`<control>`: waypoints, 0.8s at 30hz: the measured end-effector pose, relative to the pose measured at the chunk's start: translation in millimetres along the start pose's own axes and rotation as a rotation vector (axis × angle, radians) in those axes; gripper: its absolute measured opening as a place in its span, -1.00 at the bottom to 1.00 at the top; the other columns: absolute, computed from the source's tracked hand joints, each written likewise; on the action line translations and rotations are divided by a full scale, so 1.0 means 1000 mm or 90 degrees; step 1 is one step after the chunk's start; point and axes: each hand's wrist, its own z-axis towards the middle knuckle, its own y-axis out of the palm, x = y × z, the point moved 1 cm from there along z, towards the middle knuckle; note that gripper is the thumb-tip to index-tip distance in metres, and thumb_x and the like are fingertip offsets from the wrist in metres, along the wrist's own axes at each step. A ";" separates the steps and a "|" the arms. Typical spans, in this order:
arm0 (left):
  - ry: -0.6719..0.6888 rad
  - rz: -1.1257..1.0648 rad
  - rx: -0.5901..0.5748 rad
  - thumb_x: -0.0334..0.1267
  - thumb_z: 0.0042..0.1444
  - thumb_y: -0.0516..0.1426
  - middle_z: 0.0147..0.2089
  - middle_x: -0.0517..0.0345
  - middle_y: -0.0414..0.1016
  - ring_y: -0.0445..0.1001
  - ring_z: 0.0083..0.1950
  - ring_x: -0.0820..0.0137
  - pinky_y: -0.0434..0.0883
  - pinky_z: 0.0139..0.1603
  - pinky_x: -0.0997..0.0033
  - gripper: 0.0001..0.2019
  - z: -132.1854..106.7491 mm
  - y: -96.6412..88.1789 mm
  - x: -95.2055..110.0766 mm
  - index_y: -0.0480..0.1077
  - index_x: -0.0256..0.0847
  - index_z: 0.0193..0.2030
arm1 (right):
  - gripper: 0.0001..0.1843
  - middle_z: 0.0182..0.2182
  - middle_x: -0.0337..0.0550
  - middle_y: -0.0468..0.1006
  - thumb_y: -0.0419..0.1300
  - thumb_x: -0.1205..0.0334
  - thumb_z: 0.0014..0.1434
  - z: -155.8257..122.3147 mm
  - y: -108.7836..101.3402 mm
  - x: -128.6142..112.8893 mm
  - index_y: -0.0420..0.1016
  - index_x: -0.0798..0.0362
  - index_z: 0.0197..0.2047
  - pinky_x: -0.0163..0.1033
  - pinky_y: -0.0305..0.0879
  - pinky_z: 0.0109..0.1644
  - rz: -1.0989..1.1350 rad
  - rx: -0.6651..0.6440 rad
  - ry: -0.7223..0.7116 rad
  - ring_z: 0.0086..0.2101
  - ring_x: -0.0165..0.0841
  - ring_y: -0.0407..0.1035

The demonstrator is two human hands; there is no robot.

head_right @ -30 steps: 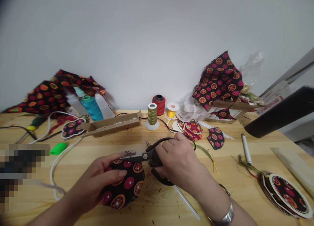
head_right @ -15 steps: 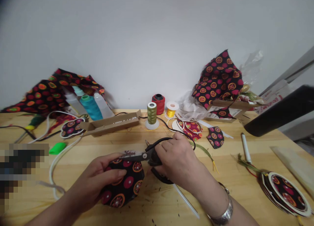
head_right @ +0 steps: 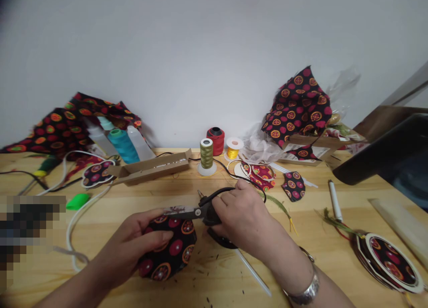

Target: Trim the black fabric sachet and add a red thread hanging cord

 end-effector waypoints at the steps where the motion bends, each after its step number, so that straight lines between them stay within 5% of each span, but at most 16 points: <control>1: 0.001 0.004 0.003 -0.31 -0.09 0.23 -0.37 0.07 0.59 0.52 -0.39 0.28 0.43 -0.36 0.33 -0.75 0.000 0.000 0.000 0.53 -0.24 -0.21 | -0.93 -0.61 -0.29 0.45 0.20 0.31 -0.13 0.000 0.000 0.000 0.35 0.08 -0.53 -0.21 -0.06 -0.38 -0.001 -0.005 0.002 -0.59 -0.42 0.24; 6: 0.012 -0.023 0.048 -0.31 -0.13 0.26 -0.38 0.04 0.61 0.53 -0.40 0.28 0.44 -0.36 0.34 -0.78 0.000 0.002 0.002 0.54 -0.27 -0.27 | -0.84 -0.64 -0.26 0.44 0.22 0.23 -0.03 0.000 -0.001 0.000 0.34 0.07 -0.56 -0.21 -0.02 -0.38 0.013 -0.016 0.045 -0.61 -0.42 0.23; 9: 0.012 -0.056 0.054 -0.32 -0.13 0.26 -0.39 0.05 0.61 0.54 -0.40 0.29 0.45 -0.36 0.36 -0.79 -0.001 0.004 0.005 0.54 -0.27 -0.28 | -0.70 -0.67 -0.23 0.41 0.25 0.07 0.00 0.003 -0.002 0.003 0.32 0.06 -0.59 -0.25 0.00 -0.45 0.085 0.007 0.202 -0.60 -0.40 0.22; 12: 0.021 -0.070 0.051 -0.31 -0.12 0.27 -0.41 0.05 0.61 0.55 -0.39 0.30 0.45 -0.37 0.40 -0.78 -0.001 0.005 0.007 0.54 -0.28 -0.27 | -0.62 -0.68 -0.28 0.36 0.27 -0.02 -0.02 0.005 -0.001 0.003 0.28 0.05 -0.60 -0.32 -0.02 -0.56 0.312 -0.028 0.375 -0.62 -0.43 0.19; 16: 0.019 -0.080 0.076 -0.28 -0.13 0.30 -0.38 0.04 0.62 0.55 -0.37 0.28 0.45 -0.37 0.39 -0.72 0.000 0.007 0.006 0.53 -0.25 -0.21 | -0.70 -0.59 -0.32 0.40 0.32 0.05 -0.06 0.004 0.007 -0.006 0.34 0.05 -0.44 -0.38 0.09 -0.59 0.676 -0.077 0.445 -0.60 -0.47 0.23; 24: 0.061 -0.106 0.109 -0.30 -0.13 0.31 -0.25 0.01 0.61 0.52 -0.28 0.27 0.43 -0.34 0.39 -0.69 0.002 0.010 0.004 0.50 -0.24 -0.17 | -0.72 -0.58 -0.33 0.42 0.33 0.24 -0.16 0.010 0.016 -0.025 0.27 0.05 -0.47 -0.37 0.15 -0.53 0.875 -0.055 0.517 -0.58 -0.47 0.26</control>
